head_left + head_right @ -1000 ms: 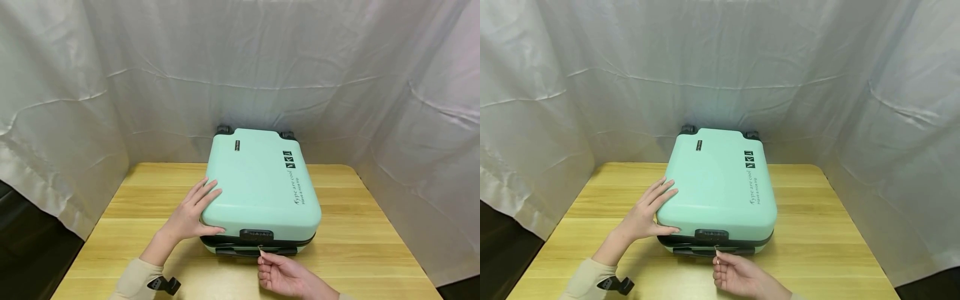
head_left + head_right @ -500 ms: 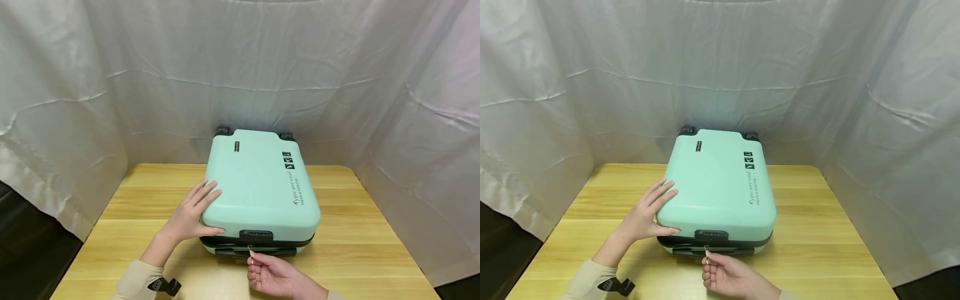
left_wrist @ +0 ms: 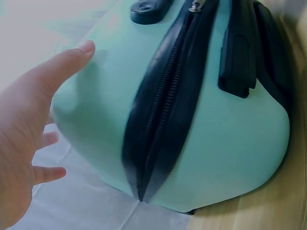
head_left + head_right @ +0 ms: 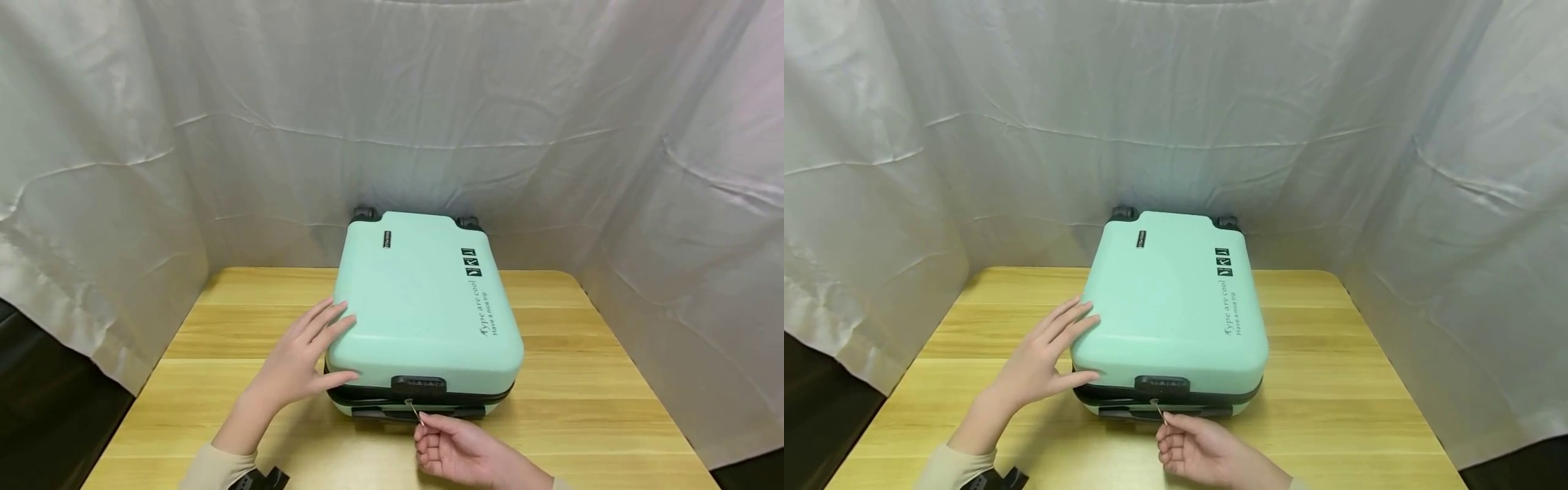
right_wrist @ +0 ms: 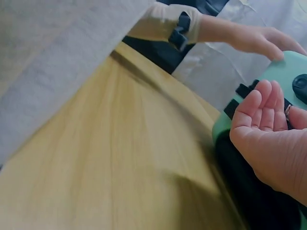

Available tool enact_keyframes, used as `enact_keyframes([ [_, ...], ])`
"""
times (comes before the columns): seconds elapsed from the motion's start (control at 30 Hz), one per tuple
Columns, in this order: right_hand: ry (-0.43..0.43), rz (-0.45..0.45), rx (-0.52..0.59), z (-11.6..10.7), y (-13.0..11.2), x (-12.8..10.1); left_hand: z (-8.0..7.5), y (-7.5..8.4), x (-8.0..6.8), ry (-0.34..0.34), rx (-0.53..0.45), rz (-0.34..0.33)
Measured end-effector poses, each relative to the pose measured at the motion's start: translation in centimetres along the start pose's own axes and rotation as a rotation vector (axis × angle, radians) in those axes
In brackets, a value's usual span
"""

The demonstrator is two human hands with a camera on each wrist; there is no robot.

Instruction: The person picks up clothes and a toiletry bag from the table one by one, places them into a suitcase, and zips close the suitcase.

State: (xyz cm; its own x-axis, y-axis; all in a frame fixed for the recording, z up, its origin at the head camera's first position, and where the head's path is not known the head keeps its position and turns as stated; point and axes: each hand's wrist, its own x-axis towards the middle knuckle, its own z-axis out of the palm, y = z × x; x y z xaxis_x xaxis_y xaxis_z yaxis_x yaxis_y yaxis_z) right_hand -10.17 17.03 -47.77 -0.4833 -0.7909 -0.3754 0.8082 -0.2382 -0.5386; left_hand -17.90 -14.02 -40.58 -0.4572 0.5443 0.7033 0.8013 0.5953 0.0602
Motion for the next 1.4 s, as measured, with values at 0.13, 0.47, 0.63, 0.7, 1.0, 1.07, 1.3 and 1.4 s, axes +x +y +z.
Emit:
enact_keyframes([
  [0.13,-0.029,-0.016,-0.074,-0.1,-0.7,-0.8,-0.7,0.2,-0.4,0.063,-0.008,0.022],
  [0.47,-0.260,-0.141,-0.299,1.0,-3.1,-2.5,-1.0,1.6,-0.6,0.238,-0.009,0.149],
  [0.63,-0.357,-0.228,-0.391,2.1,-5.2,-3.8,-0.3,3.4,0.0,0.348,-0.021,0.293],
  [0.7,-0.367,-0.267,-0.414,2.5,-6.1,-4.3,0.1,4.1,0.2,0.368,-0.029,0.338],
  [1.0,-0.436,-0.534,-0.523,4.1,-9.4,-6.4,3.2,6.9,-1.0,0.276,-0.129,0.444],
  [1.07,-0.412,-0.608,-0.554,4.3,-10.0,-6.8,4.0,7.3,-1.5,0.235,-0.164,0.437],
  [1.3,-0.305,-0.915,-0.730,4.8,-11.6,-7.6,5.9,8.3,-3.3,0.099,-0.317,0.309],
  [1.4,-0.162,-1.020,-0.824,4.9,-11.8,-8.0,6.3,8.8,-4.0,0.032,-0.419,0.208],
])
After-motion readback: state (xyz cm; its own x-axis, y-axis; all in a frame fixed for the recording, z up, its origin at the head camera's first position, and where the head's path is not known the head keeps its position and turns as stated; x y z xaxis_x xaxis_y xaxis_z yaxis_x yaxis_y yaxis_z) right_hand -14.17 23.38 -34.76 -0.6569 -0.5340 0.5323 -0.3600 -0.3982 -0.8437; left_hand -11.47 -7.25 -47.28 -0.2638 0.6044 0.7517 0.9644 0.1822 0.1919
